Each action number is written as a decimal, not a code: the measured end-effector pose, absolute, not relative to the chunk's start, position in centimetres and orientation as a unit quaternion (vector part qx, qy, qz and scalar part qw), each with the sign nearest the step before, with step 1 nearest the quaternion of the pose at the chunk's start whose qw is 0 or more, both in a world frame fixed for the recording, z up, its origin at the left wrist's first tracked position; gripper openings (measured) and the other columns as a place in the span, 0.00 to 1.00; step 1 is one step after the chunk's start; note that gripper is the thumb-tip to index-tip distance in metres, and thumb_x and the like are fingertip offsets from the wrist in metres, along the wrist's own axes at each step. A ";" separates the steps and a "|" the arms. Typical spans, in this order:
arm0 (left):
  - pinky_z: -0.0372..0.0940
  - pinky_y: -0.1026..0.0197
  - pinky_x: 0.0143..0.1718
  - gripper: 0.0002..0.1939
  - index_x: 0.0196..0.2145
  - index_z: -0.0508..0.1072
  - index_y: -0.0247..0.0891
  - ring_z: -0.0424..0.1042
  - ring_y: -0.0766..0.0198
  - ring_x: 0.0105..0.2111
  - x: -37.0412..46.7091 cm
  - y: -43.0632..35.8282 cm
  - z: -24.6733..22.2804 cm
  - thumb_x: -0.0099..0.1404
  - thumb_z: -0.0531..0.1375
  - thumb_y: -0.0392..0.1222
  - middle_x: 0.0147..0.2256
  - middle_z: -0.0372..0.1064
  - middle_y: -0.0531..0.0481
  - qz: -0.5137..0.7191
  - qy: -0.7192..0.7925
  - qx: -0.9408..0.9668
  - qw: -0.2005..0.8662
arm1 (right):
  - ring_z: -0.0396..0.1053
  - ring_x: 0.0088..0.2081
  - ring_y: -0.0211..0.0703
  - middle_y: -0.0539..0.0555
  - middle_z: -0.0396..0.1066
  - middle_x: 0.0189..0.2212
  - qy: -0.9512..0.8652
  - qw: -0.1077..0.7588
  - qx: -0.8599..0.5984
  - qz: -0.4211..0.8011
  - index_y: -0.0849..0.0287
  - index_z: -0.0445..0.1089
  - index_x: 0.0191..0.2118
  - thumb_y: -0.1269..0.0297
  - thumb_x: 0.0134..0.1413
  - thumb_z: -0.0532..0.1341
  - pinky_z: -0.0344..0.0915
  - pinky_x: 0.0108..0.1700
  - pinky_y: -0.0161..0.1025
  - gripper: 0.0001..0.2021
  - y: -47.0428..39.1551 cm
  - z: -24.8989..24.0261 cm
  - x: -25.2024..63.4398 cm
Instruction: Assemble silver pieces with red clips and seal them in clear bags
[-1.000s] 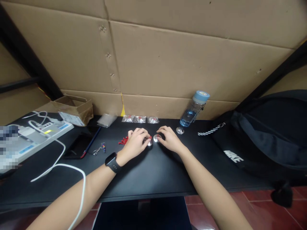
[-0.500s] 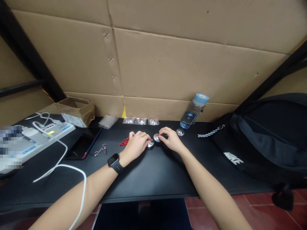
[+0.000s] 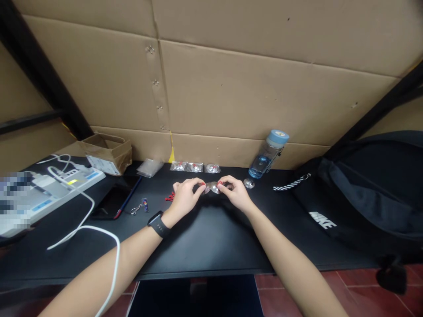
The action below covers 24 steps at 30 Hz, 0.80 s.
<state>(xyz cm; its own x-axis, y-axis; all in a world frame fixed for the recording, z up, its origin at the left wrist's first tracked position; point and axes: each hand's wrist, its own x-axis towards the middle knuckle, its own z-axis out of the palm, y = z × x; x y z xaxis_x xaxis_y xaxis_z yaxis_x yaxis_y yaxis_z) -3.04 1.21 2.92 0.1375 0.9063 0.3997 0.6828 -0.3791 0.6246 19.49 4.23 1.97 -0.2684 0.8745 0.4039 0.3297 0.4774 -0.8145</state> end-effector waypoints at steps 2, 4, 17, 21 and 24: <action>0.57 0.53 0.51 0.08 0.39 0.77 0.47 0.76 0.58 0.43 -3.1 1.5 2.6 0.71 0.58 0.47 0.41 0.80 0.55 0.401 0.531 0.721 0.195 | 0.74 0.41 0.46 0.55 0.74 0.40 -0.715 0.464 -0.393 0.344 0.56 0.76 0.37 0.55 0.60 0.65 0.70 0.39 0.40 0.10 4.0 1.8 18.9; 0.61 0.55 0.51 0.08 0.39 0.77 0.46 0.77 0.57 0.44 -3.2 1.7 2.3 0.70 0.59 0.48 0.41 0.80 0.54 0.423 0.518 0.704 0.239 | 0.74 0.40 0.45 0.55 0.74 0.40 -0.695 0.481 -0.386 0.371 0.56 0.76 0.37 0.53 0.59 0.67 0.72 0.40 0.40 0.11 3.7 1.5 18.2; 0.67 0.54 0.53 0.10 0.38 0.77 0.43 0.78 0.55 0.45 -3.2 2.5 1.2 0.67 0.62 0.51 0.41 0.80 0.49 0.463 0.489 0.658 0.338 | 0.77 0.39 0.48 0.56 0.79 0.36 -0.604 0.533 -0.399 0.438 0.57 0.75 0.38 0.50 0.55 0.68 0.75 0.49 0.47 0.15 2.8 1.9 16.6; 0.67 0.55 0.53 0.09 0.38 0.77 0.44 0.79 0.56 0.45 -3.1 2.3 1.3 0.68 0.62 0.50 0.42 0.80 0.50 0.457 0.491 0.667 0.325 | 0.78 0.43 0.49 0.57 0.79 0.41 -0.618 0.520 -0.377 0.454 0.57 0.75 0.38 0.53 0.53 0.70 0.74 0.52 0.47 0.14 2.5 1.6 16.1; 0.66 0.55 0.52 0.08 0.38 0.78 0.45 0.79 0.57 0.45 -3.1 2.0 1.7 0.68 0.62 0.49 0.41 0.80 0.52 0.446 0.503 0.677 0.300 | 0.78 0.44 0.48 0.56 0.77 0.45 -0.615 0.514 -0.371 0.469 0.58 0.74 0.36 0.55 0.52 0.71 0.74 0.51 0.45 0.12 2.4 1.3 16.0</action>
